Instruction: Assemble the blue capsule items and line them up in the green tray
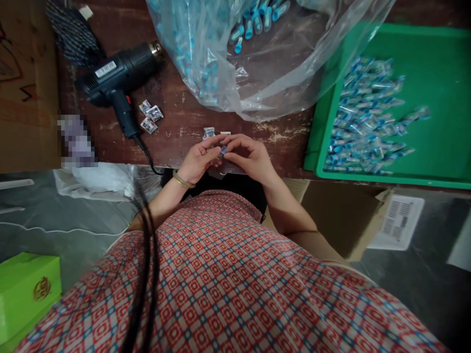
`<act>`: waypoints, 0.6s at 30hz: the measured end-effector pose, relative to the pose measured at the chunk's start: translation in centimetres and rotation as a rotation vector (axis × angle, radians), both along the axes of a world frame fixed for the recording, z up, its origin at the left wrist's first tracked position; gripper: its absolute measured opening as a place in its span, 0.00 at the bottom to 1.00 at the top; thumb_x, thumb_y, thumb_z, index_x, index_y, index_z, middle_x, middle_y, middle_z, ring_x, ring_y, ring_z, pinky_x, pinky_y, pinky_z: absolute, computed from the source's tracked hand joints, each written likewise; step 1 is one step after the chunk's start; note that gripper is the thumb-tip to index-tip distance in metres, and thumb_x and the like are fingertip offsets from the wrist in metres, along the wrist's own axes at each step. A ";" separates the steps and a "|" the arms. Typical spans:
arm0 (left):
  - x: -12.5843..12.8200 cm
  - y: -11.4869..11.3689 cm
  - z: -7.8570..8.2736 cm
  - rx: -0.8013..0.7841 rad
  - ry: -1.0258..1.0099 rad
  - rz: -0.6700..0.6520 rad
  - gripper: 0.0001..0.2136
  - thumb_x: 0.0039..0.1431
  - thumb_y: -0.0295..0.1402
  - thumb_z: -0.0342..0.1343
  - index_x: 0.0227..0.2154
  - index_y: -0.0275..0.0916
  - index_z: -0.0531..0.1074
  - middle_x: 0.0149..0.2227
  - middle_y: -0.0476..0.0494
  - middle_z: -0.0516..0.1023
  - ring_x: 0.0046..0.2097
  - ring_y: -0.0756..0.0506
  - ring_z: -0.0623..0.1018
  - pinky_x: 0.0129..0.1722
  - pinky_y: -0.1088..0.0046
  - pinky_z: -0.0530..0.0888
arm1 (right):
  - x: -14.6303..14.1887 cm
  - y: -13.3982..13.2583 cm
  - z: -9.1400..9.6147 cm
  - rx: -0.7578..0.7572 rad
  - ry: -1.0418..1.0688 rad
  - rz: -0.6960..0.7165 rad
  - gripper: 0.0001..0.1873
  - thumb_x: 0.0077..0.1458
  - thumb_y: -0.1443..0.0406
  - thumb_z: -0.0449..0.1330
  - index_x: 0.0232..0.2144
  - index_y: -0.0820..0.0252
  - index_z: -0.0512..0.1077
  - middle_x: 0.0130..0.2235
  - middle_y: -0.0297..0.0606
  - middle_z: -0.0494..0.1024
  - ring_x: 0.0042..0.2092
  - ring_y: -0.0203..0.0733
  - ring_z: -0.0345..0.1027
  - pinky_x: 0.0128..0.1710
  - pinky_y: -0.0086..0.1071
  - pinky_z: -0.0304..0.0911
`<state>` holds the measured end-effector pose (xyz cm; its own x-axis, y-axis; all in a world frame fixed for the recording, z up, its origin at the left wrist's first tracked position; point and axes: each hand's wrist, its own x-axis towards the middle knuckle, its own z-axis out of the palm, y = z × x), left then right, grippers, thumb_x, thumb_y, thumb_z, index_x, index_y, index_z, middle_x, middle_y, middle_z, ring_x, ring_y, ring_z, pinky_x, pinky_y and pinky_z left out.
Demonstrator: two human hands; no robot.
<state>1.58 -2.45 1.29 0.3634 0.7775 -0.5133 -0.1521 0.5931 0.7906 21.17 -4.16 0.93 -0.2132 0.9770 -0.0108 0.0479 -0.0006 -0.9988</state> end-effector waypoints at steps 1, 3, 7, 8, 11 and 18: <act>0.1 0.0 0.1 -0.006 -0.005 -0.004 0.26 0.52 0.46 0.75 0.53 0.45 0.82 0.45 0.45 0.86 0.29 0.53 0.78 0.32 0.75 0.76 | -0.2 -0.1 -0.2 -0.057 0.083 -0.007 0.11 0.60 0.54 0.71 0.33 0.53 0.77 0.47 0.36 0.84 0.51 0.44 0.78 0.60 0.46 0.71; 0.2 0.0 0.3 -0.018 -0.013 -0.016 0.26 0.52 0.46 0.75 0.53 0.45 0.81 0.43 0.45 0.86 0.31 0.52 0.80 0.33 0.75 0.76 | -0.5 -0.3 -0.8 -0.169 0.229 -0.027 0.17 0.58 0.49 0.71 0.33 0.53 0.75 0.45 0.36 0.83 0.46 0.41 0.78 0.53 0.42 0.75; 0.2 0.2 0.2 0.007 -0.002 -0.019 0.28 0.54 0.46 0.74 0.56 0.46 0.79 0.38 0.47 0.85 0.38 0.48 0.84 0.36 0.75 0.77 | -0.6 -0.7 -1.7 -0.229 0.357 -0.120 0.20 0.59 0.44 0.69 0.35 0.51 0.73 0.46 0.35 0.82 0.45 0.41 0.78 0.52 0.41 0.76; 0.2 0.3 0.1 0.020 0.009 -0.018 0.28 0.54 0.46 0.74 0.57 0.47 0.79 0.38 0.47 0.85 0.39 0.48 0.84 0.36 0.74 0.77 | -0.6 -0.8 -1.7 -0.190 0.334 -0.137 0.19 0.60 0.45 0.68 0.37 0.50 0.74 0.47 0.35 0.82 0.48 0.42 0.79 0.55 0.43 0.75; 0.2 0.3 -0.3 0.068 0.057 -0.020 0.31 0.53 0.47 0.75 0.59 0.47 0.78 0.39 0.46 0.86 0.39 0.47 0.84 0.38 0.73 0.78 | -0.4 -1.0 -1.2 -0.009 0.095 -0.141 0.14 0.64 0.48 0.66 0.40 0.48 0.79 0.51 0.36 0.83 0.57 0.46 0.76 0.65 0.50 0.67; -0.3 0.1 -2.4 0.449 0.154 -0.008 0.35 0.52 0.52 0.74 0.61 0.46 0.76 0.52 0.40 0.85 0.50 0.42 0.85 0.53 0.66 0.79 | 0.0 -1.0 -0.2 -0.121 0.130 -0.115 0.23 0.61 0.40 0.64 0.44 0.46 0.83 0.61 0.36 0.80 0.66 0.51 0.71 0.69 0.55 0.63</act>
<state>1.27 -2.35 -1.09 0.3168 0.9322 -0.1750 -0.0098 0.1877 0.9822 21.22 -5.12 0.78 -0.1075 0.9882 -0.1095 -0.0888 -0.1192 -0.9889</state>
